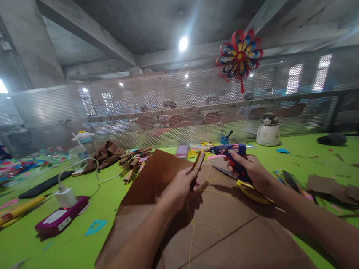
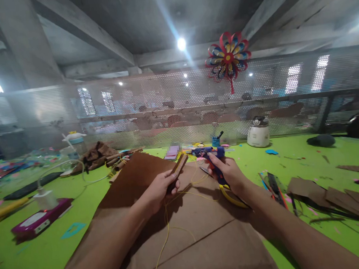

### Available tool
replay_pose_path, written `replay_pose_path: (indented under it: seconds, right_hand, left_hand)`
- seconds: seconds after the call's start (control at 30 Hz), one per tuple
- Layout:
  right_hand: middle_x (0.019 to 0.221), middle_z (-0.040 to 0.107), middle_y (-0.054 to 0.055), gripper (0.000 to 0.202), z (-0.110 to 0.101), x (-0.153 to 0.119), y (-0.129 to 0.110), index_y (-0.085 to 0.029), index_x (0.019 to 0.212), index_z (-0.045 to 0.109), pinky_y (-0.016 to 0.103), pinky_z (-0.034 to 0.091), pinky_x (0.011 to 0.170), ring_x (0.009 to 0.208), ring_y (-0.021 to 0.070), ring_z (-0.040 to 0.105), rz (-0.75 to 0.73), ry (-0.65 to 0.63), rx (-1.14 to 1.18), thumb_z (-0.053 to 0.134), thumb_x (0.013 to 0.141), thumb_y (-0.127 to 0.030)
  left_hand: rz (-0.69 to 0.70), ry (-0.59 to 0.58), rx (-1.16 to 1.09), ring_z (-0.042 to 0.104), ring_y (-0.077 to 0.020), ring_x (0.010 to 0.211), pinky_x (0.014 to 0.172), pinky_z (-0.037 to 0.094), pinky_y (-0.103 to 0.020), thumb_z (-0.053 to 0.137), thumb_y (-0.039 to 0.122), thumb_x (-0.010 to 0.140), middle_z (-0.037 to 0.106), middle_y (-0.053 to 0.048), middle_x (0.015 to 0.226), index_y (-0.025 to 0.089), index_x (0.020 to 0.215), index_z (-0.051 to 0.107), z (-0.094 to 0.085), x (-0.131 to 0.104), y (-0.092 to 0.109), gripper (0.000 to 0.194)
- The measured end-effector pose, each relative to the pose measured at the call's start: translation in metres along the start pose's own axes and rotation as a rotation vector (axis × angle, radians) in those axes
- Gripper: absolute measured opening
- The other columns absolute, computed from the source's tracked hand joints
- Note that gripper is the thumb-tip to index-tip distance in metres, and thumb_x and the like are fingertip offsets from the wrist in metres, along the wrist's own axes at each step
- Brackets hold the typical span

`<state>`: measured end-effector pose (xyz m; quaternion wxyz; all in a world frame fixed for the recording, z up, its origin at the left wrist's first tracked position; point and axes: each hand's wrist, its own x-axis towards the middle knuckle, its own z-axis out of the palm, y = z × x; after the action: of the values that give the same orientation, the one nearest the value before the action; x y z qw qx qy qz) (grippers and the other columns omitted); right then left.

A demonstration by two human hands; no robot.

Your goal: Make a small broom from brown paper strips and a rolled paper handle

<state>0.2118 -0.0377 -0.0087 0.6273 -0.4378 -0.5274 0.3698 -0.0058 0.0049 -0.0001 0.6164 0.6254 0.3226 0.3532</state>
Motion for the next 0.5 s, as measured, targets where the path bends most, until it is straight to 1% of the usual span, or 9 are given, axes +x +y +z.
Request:
replay_pose_path:
  seconds: [0.2,0.4,0.5]
  right_hand:
    - [0.06,0.056,0.002,0.044,0.0023,0.0003,0.0028,-0.011,0.084,0.063,0.023,0.032,0.046,0.047,0.0097,0.044,0.003,-0.003,-0.006,0.059,0.078,-0.055]
    - [0.06,0.056,0.002,0.045,0.0011,0.001,0.0036,-0.01,0.084,0.063,0.023,0.032,0.046,0.047,0.0091,0.044,0.019,0.016,-0.009,0.06,0.077,-0.055]
    - [0.059,0.056,0.002,0.045,-0.0004,0.0007,0.0024,-0.01,0.083,0.063,0.023,0.032,0.047,0.048,0.0092,0.045,0.047,-0.007,-0.007,0.06,0.077,-0.055]
  left_hand:
    - [-0.001,0.008,0.006,0.038,-0.0039,0.044,0.042,0.021,-0.018,0.051,0.031,0.085,0.05,0.001,0.062,0.013,0.089,0.054,0.0001,0.0003,-0.0008,0.018]
    - [0.004,0.002,0.001,0.037,-0.0044,0.044,0.041,0.021,-0.018,0.052,0.032,0.084,0.05,0.002,0.061,0.013,0.097,0.055,0.0003,0.0001,-0.0007,0.023]
    - [-0.013,0.011,-0.025,0.037,-0.0042,0.043,0.041,0.02,-0.018,0.054,0.032,0.084,0.05,0.002,0.061,0.013,0.096,0.055,-0.0009,0.0006,-0.0012,0.023]
